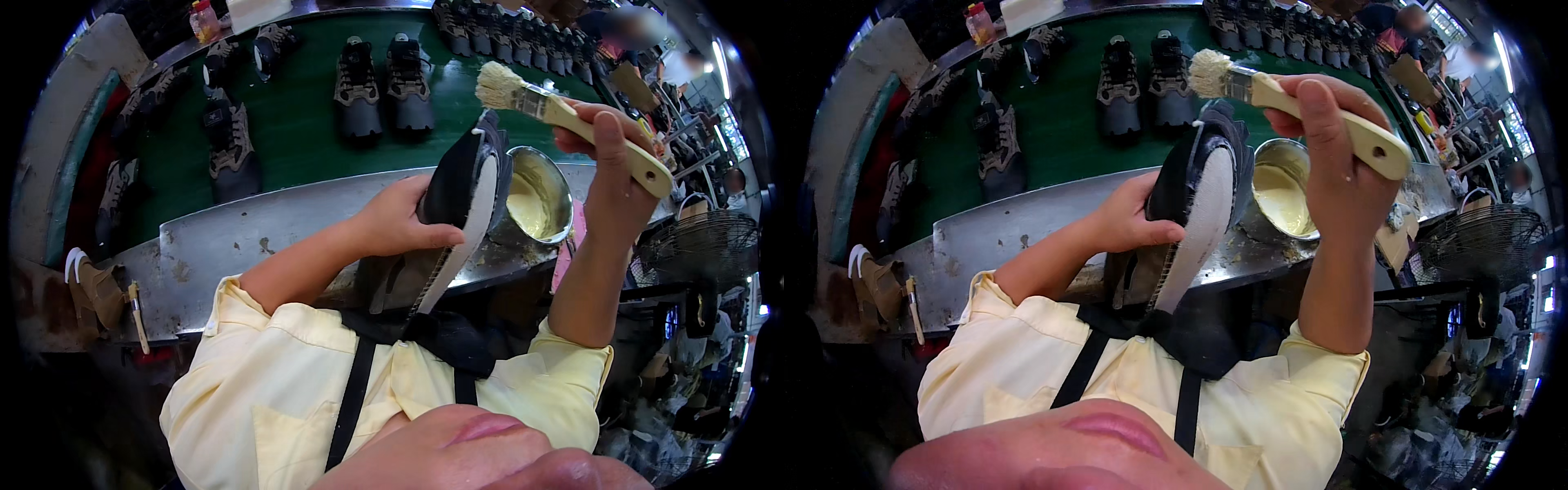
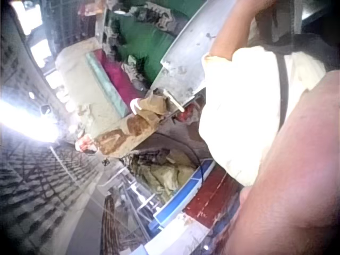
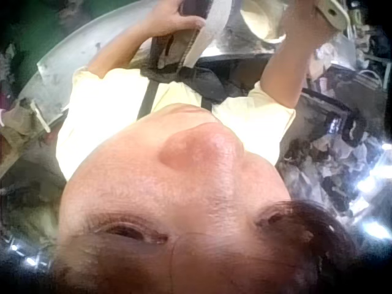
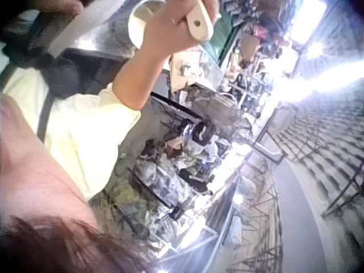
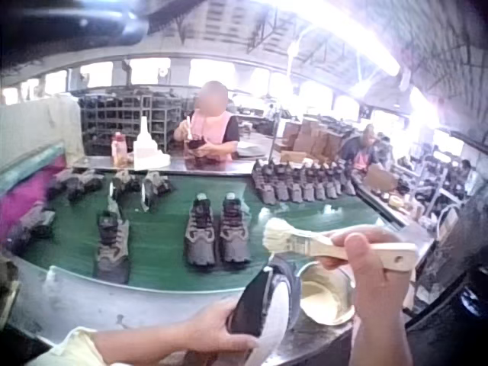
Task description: The person applies glue to the bottom and edges of shoe uppers using a brush and a container of adhesive, then places them onto a conveyor belt.
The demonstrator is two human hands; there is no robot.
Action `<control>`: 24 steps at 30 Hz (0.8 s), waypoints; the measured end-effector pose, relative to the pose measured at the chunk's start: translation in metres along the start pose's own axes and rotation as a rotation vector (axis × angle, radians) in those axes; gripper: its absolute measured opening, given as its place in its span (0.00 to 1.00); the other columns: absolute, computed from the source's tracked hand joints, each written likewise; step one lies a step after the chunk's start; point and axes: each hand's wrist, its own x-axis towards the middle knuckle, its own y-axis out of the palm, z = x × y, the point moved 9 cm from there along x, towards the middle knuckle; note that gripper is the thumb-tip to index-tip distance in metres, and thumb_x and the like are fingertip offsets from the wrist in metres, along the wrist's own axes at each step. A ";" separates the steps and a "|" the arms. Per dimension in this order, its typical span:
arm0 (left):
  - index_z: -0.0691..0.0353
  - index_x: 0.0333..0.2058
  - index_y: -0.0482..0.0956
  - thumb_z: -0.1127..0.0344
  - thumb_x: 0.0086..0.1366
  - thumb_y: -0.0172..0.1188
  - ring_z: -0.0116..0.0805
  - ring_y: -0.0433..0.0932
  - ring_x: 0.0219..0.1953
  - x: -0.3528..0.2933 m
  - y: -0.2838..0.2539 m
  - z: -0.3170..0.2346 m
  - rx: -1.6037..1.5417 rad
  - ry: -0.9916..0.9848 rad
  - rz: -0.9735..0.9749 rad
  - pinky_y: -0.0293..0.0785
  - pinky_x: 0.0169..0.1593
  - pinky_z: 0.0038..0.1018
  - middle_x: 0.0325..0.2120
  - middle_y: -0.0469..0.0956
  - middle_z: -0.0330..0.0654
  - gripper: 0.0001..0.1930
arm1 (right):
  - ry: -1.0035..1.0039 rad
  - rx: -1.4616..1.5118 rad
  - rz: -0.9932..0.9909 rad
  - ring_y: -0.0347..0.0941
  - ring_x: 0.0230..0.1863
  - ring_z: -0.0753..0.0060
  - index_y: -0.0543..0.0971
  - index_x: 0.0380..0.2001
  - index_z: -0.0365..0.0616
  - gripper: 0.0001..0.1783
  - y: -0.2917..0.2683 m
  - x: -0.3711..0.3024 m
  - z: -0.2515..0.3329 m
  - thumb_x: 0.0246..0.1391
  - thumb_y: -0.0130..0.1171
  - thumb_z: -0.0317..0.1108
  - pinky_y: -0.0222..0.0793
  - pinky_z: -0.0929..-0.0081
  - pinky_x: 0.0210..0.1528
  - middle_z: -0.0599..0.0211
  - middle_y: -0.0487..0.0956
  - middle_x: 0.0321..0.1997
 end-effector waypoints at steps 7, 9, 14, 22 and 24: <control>0.65 0.48 0.67 0.40 0.40 0.67 0.49 0.71 0.45 0.003 0.009 -0.030 0.536 -0.182 -0.011 0.67 0.48 0.33 0.41 0.72 0.54 0.42 | 0.053 -0.231 -0.073 0.76 0.21 0.77 0.80 0.28 0.35 0.15 -0.037 0.010 0.027 0.53 0.57 0.39 0.73 0.84 0.26 0.60 0.79 0.25; 0.65 0.48 0.67 0.38 0.40 0.66 0.52 0.70 0.45 0.002 0.011 -0.027 0.624 -0.241 -0.017 0.67 0.48 0.36 0.41 0.71 0.56 0.42 | 0.101 -0.227 0.030 0.75 0.20 0.79 0.80 0.27 0.36 0.15 -0.032 0.014 0.026 0.52 0.58 0.40 0.72 0.86 0.24 0.62 0.79 0.24; 0.65 0.48 0.66 0.35 0.40 0.64 0.52 0.72 0.44 0.002 0.023 -0.037 0.678 -0.242 0.022 0.69 0.46 0.37 0.39 0.72 0.55 0.44 | 0.253 -0.513 0.115 0.75 0.20 0.80 0.81 0.25 0.39 0.13 -0.020 0.018 0.016 0.51 0.57 0.39 0.71 0.88 0.23 0.65 0.79 0.23; 0.66 0.49 0.66 0.34 0.40 0.63 0.52 0.73 0.42 0.000 0.021 -0.035 0.687 -0.256 0.007 0.70 0.45 0.37 0.39 0.72 0.55 0.45 | 0.067 -0.805 -0.075 0.76 0.21 0.80 0.82 0.27 0.41 0.16 -0.063 0.022 0.055 0.51 0.57 0.44 0.71 0.88 0.24 0.65 0.80 0.23; 0.66 0.49 0.66 0.35 0.40 0.64 0.52 0.73 0.41 -0.001 0.022 -0.038 0.708 -0.228 -0.005 0.70 0.44 0.37 0.39 0.72 0.54 0.45 | 0.092 -0.686 -0.038 0.76 0.20 0.81 0.82 0.27 0.41 0.16 -0.060 0.024 0.049 0.51 0.57 0.44 0.70 0.88 0.24 0.65 0.80 0.23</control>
